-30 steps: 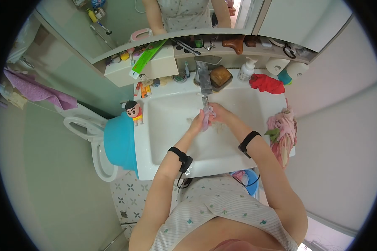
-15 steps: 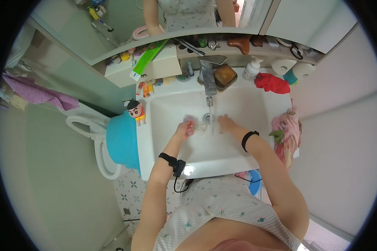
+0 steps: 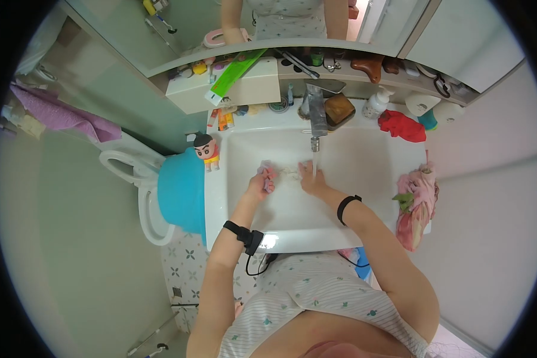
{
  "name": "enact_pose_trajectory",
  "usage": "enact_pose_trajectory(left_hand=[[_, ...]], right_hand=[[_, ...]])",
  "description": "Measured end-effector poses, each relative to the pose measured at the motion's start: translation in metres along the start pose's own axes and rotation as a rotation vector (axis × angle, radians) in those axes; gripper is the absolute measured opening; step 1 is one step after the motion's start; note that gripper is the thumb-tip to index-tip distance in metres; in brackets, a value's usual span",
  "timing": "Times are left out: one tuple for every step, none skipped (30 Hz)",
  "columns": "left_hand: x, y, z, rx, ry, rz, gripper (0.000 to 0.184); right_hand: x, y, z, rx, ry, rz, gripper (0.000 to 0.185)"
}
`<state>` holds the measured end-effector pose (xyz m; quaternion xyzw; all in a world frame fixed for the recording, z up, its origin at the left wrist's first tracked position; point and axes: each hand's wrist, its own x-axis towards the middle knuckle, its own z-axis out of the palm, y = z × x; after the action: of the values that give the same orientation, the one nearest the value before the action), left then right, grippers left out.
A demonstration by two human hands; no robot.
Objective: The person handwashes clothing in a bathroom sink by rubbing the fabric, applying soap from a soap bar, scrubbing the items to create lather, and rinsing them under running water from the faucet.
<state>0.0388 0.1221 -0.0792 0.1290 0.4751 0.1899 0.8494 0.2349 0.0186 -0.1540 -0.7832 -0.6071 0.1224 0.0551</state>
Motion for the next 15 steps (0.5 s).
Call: enact_pose_trajectory(left_hand=[[0.001,-0.002,-0.001,-0.027,0.005,-0.027,0.025],[0.001,-0.004,0.000,-0.031,0.004,-0.021,0.025],[0.001,-0.007,0.001,-0.014,0.022,-0.015,0.025],[-0.001,-0.009,0.001,0.007,0.041,-0.010,0.025],[-0.002,-0.009,0.001,0.010,0.042,-0.008,0.025],[-0.002,-0.010,0.000,0.026,0.037,0.004,0.024],[-0.002,-0.011,-0.001,0.036,0.034,0.009,0.024],[-0.001,-0.012,-0.003,0.046,0.030,0.013,0.024],[0.000,-0.011,-0.003,0.053,0.021,-0.008,0.023],[0.001,-0.011,-0.003,0.051,0.015,-0.017,0.023],[0.003,-0.012,-0.003,0.050,0.009,-0.026,0.023],[0.004,-0.015,-0.004,0.079,0.008,-0.027,0.023],[0.005,-0.017,-0.004,0.095,0.008,-0.029,0.023],[0.006,-0.019,-0.004,0.111,0.008,-0.031,0.023],[0.008,-0.021,-0.001,0.201,0.001,-0.079,0.023]], right_hand=[[-0.004,-0.007,-0.005,-0.048,0.031,-0.073,0.053],[-0.009,-0.020,-0.028,-0.045,-0.049,-0.123,0.050],[-0.008,-0.020,-0.023,-0.043,-0.091,-0.147,0.049],[-0.007,-0.021,-0.022,-0.040,-0.133,-0.171,0.048],[0.002,-0.021,-0.016,-0.068,-0.155,-0.218,0.041],[0.009,-0.014,-0.003,-0.080,-0.166,-0.240,0.037],[0.015,-0.007,0.011,-0.093,-0.178,-0.262,0.034],[0.020,0.002,0.019,0.200,-0.238,-0.212,0.032],[0.024,0.007,0.013,0.343,-0.266,-0.188,0.031],[0.026,0.008,-0.001,0.486,-0.292,-0.162,0.030],[0.025,0.012,-0.017,0.820,-0.478,0.117,0.028],[0.020,0.010,-0.029,0.990,-0.579,0.255,0.027],[0.016,0.010,-0.037,1.146,-0.662,0.415,0.026],[0.012,0.007,-0.044,1.501,-0.661,0.358,0.027],[0.007,0.007,-0.053,1.676,-0.644,0.327,0.027]])
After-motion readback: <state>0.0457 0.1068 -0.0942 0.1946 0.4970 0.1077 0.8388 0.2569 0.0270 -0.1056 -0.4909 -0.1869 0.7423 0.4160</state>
